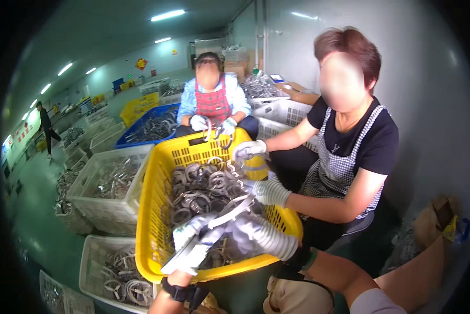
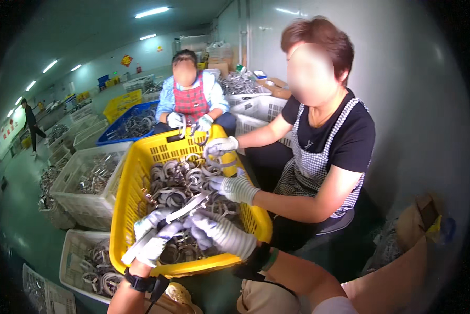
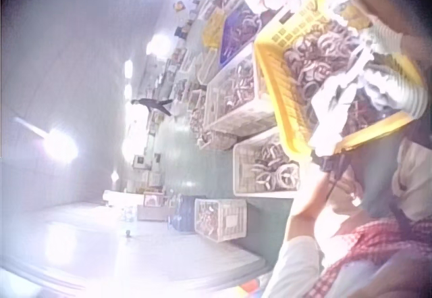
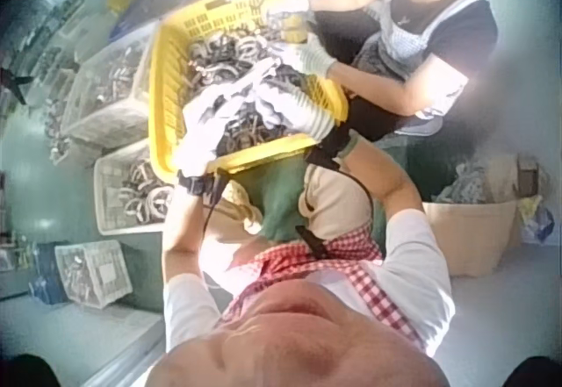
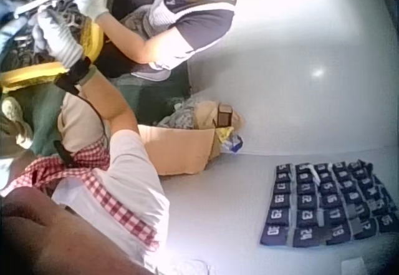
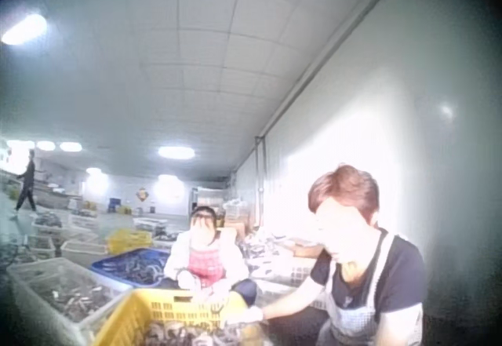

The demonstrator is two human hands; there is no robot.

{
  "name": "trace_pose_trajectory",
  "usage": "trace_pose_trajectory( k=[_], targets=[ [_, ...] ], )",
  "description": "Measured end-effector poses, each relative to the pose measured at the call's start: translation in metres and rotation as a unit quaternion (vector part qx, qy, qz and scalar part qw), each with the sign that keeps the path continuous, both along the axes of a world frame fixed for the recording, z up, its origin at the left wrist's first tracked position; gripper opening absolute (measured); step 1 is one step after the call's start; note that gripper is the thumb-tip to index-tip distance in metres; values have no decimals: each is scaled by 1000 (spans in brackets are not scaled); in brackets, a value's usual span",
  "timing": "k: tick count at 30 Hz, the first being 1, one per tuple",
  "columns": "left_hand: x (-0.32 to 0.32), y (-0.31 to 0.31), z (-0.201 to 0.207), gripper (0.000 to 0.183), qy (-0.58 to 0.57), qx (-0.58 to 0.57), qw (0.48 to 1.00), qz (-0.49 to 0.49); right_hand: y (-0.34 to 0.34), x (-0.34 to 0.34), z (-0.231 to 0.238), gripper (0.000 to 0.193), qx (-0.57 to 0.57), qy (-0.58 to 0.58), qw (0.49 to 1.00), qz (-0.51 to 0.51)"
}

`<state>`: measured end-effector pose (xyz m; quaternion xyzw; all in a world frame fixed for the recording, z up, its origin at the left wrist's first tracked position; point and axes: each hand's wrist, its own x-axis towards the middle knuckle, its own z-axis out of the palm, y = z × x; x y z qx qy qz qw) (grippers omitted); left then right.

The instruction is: Sorting and inspecting metal components in a factory setting.

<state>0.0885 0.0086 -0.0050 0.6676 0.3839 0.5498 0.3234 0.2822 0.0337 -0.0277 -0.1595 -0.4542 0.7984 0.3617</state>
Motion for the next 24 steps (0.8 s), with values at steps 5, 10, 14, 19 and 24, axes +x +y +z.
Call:
trace_pose_trajectory(
  k=[5,10,14,19,24],
  targets=[
    [-4,-4,3,29,-68,-9,998,13,5,-8,4,21,104,-76,983,-132],
    [-29,-2,-16,30,222,-94,941,-236,22,2,-14,31,222,-193,953,-72],
    [-7,-14,-15,29,387,-59,884,-257,-14,-21,31,46,298,-363,883,-10],
    [5,-36,21,31,199,-34,931,-306,-1,-30,-10,47,502,-286,816,6],
    [7,-29,-25,39,246,-4,925,-290,-5,-30,-6,47,470,-271,839,48]
  ],
)
